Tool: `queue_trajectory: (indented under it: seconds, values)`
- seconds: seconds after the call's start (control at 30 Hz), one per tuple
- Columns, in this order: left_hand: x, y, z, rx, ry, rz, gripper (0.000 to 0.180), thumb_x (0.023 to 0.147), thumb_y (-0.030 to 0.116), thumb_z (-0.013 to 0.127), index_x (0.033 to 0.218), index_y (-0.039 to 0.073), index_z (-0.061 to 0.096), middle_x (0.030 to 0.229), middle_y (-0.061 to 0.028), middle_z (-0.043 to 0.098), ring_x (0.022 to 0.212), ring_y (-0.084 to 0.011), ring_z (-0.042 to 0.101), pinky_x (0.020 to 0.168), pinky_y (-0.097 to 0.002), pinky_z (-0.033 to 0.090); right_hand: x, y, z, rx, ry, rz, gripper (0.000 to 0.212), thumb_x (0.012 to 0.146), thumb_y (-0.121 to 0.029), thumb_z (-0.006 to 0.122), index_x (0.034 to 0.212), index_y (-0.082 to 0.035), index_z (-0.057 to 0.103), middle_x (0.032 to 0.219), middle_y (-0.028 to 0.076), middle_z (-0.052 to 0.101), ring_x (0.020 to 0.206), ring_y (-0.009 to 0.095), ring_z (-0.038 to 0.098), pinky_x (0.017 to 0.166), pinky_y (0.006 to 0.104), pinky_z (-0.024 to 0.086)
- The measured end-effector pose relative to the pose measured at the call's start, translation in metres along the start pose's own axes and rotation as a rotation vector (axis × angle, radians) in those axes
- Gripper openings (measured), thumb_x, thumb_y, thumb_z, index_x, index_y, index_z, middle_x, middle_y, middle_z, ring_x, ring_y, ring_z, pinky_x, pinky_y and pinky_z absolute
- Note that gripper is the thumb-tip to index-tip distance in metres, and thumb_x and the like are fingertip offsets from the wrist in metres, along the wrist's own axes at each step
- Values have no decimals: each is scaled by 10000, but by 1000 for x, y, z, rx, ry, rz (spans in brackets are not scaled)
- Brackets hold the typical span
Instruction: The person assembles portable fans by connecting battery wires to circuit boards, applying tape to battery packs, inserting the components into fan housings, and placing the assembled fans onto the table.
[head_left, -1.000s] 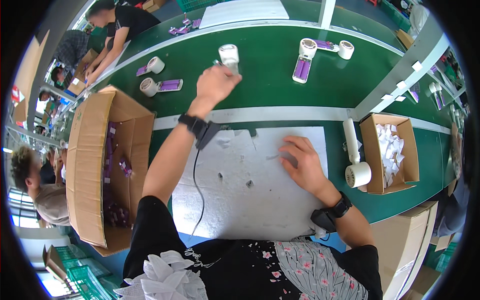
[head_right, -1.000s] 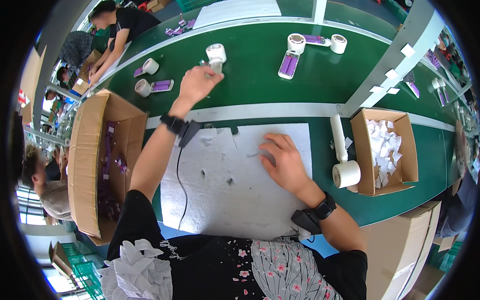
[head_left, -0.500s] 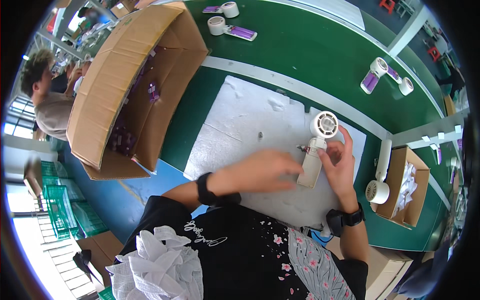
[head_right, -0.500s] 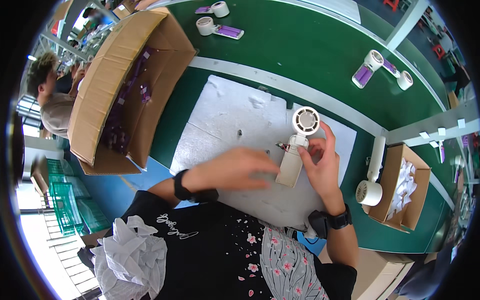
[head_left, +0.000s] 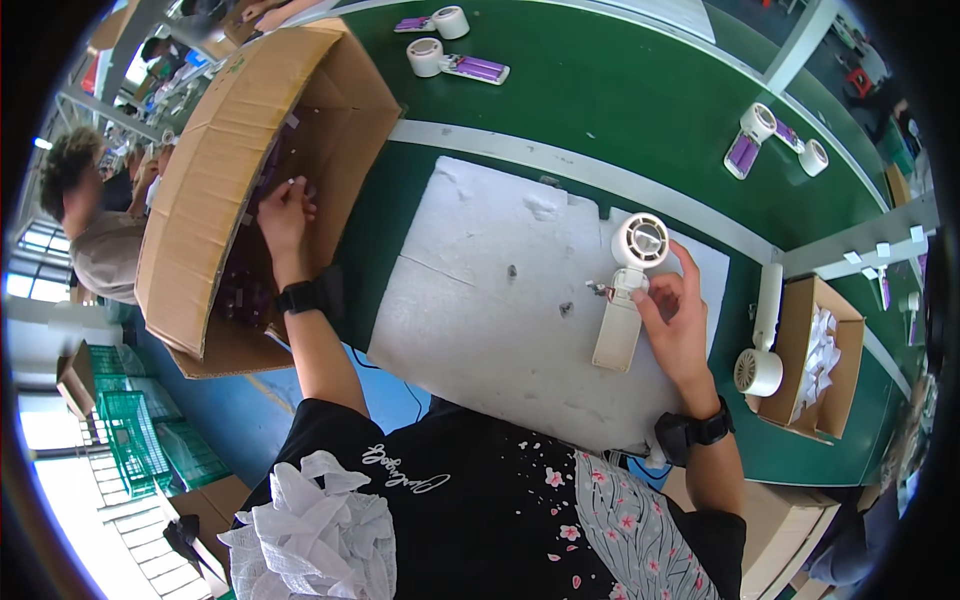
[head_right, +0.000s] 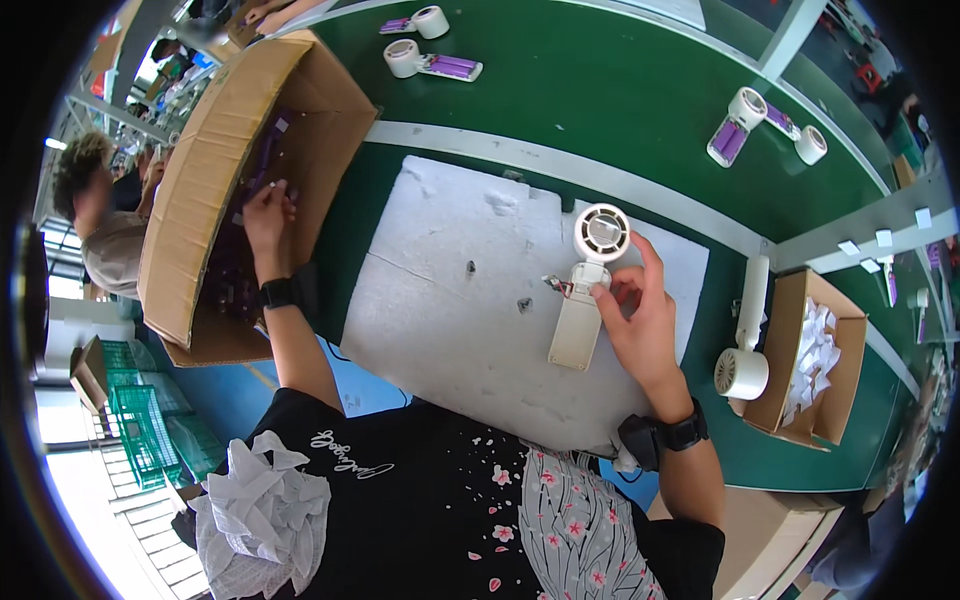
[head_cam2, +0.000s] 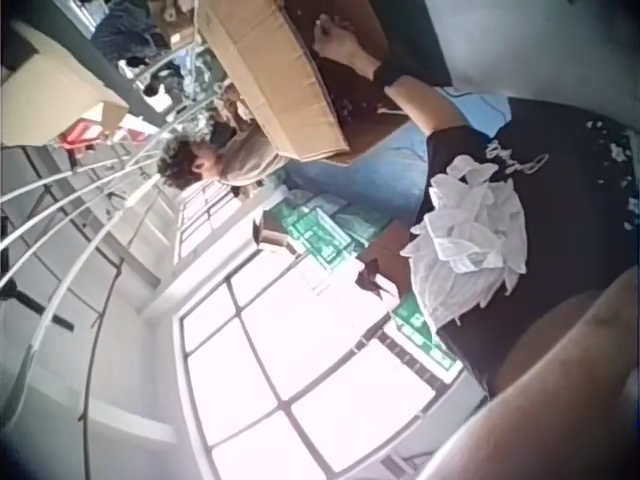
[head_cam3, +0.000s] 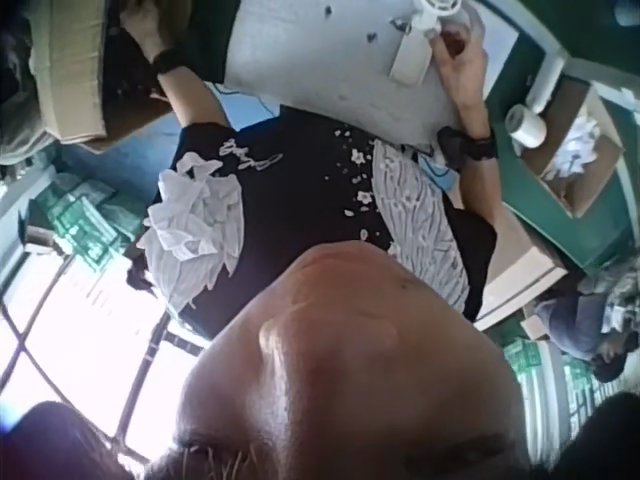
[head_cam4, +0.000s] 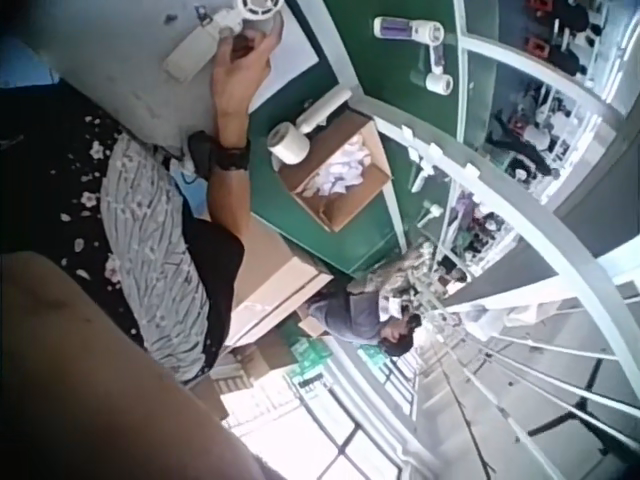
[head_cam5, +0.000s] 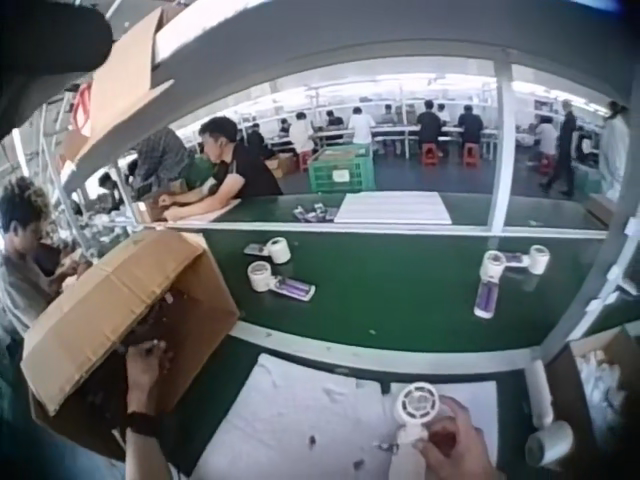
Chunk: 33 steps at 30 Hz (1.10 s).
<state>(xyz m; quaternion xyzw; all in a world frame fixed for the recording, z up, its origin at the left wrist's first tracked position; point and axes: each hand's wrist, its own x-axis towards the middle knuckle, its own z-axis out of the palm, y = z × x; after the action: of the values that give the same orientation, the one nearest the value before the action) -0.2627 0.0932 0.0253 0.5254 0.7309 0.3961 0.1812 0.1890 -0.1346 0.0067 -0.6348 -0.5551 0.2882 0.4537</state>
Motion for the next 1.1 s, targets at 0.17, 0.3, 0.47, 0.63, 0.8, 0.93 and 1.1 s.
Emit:
queue_trajectory:
  seconds: [0.17, 0.3, 0.47, 0.63, 0.8, 0.93, 1.1]
  values:
    - [-63, 77, -5, -366, -122, 243, 174, 935, 117, 609, 913, -24, 709, 678, -3, 628, 587, -63, 529, 532, -209, 392, 2, 1, -2, -277, 133, -212, 736, 769, -31, 730, 1409, -45, 366, 1060, 94, 576, 854, 160, 544, 745, 272, 457]
    - [-148, 155, -1, -415, -778, 484, 135, 913, 70, 620, 931, -32, 707, 767, -57, 694, 664, -100, 605, 605, -229, 459, 4, -14, 0, -306, 187, -441, 792, 713, -27, 763, 1404, -52, 376, 1182, 146, 523, 974, 217, 533, 820, 318, 459]
    - [-205, 187, 69, -450, -1263, 705, 129, 841, 66, 704, 964, 31, 713, 828, -88, 699, 731, -163, 660, 699, -266, 522, -5, -15, 3, -277, 209, -714, 570, 696, -56, 792, 1198, -25, 523, 1028, 126, 591, 866, 235, 589, 733, 329, 488]
    - [-204, 177, 120, -467, -1148, 831, 240, 783, 52, 749, 1006, 33, 661, 909, -54, 683, 793, -168, 664, 714, -279, 529, -9, -4, 2, -150, 239, -269, 324, 684, -46, 811, 894, -18, 565, 860, 86, 636, 730, 233, 605, 638, 309, 498]
    - [-193, 150, 146, -320, -1292, 732, 322, 749, 42, 768, 1021, 32, 595, 933, -51, 676, 806, -167, 664, 726, -294, 536, -7, -1, 10, -20, 178, -179, 309, 661, 29, 791, 789, -45, 520, 824, 73, 657, 724, 225, 576, 645, 291, 489]
    - [-196, 137, 156, -482, -1330, 644, 347, 733, 44, 776, 1016, 47, 576, 904, -57, 677, 789, -176, 667, 713, -295, 538, 0, -4, 11, -187, 126, -429, 324, 632, 36, 787, 792, -61, 523, 840, 61, 666, 749, 233, 545, 657, 298, 478]
    - [-201, 137, 145, -474, -1348, 544, 357, 725, 47, 780, 1015, 64, 573, 845, -64, 672, 763, -194, 670, 678, -291, 537, -2, -3, 15, -214, 29, -415, 330, 618, 21, 790, 806, -80, 538, 878, 40, 681, 776, 229, 529, 676, 306, 463]
